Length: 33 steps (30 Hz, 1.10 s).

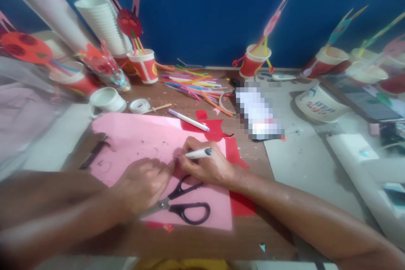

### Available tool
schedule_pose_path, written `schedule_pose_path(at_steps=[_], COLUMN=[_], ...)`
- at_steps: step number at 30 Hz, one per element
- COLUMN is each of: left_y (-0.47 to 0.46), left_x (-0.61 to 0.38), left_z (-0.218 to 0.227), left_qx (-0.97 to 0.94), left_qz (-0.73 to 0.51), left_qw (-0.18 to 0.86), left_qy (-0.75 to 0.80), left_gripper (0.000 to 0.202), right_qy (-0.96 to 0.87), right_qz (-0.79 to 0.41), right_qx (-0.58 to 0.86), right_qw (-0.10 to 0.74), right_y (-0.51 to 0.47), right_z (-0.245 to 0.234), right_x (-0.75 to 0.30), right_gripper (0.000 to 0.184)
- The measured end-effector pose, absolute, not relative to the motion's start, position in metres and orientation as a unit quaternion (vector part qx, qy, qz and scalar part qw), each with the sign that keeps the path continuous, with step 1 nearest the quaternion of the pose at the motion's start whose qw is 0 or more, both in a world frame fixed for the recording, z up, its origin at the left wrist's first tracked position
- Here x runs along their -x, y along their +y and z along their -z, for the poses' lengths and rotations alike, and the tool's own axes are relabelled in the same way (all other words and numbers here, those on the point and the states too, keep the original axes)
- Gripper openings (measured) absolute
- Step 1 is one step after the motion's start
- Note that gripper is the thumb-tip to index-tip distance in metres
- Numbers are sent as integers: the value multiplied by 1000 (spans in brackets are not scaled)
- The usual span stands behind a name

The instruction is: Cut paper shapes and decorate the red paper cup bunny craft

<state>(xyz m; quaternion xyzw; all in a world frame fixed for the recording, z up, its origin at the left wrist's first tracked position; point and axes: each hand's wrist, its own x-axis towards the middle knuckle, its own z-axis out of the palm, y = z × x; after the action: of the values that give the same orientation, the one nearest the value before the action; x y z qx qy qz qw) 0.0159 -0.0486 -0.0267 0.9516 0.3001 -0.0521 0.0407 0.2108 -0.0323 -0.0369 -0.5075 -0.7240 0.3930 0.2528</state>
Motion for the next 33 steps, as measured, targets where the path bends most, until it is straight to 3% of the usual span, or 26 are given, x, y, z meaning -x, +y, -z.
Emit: schedule_pose_path(at_steps=[22,33], left_y=[-51,-52], left_x=[-19,-17], left_z=[30,33], left_qx=[-949,-949], left_qz=[14,-4], left_qw=[7,-7], left_qy=[315,314], left_gripper=[34,35], right_qy=[-717,-722], right_qz=[-380,-370], right_qx=[521,518], right_qw=[266,271], right_y=[-33,-34], right_z=[41,48], right_x=[-214,-217], right_gripper=[18,11])
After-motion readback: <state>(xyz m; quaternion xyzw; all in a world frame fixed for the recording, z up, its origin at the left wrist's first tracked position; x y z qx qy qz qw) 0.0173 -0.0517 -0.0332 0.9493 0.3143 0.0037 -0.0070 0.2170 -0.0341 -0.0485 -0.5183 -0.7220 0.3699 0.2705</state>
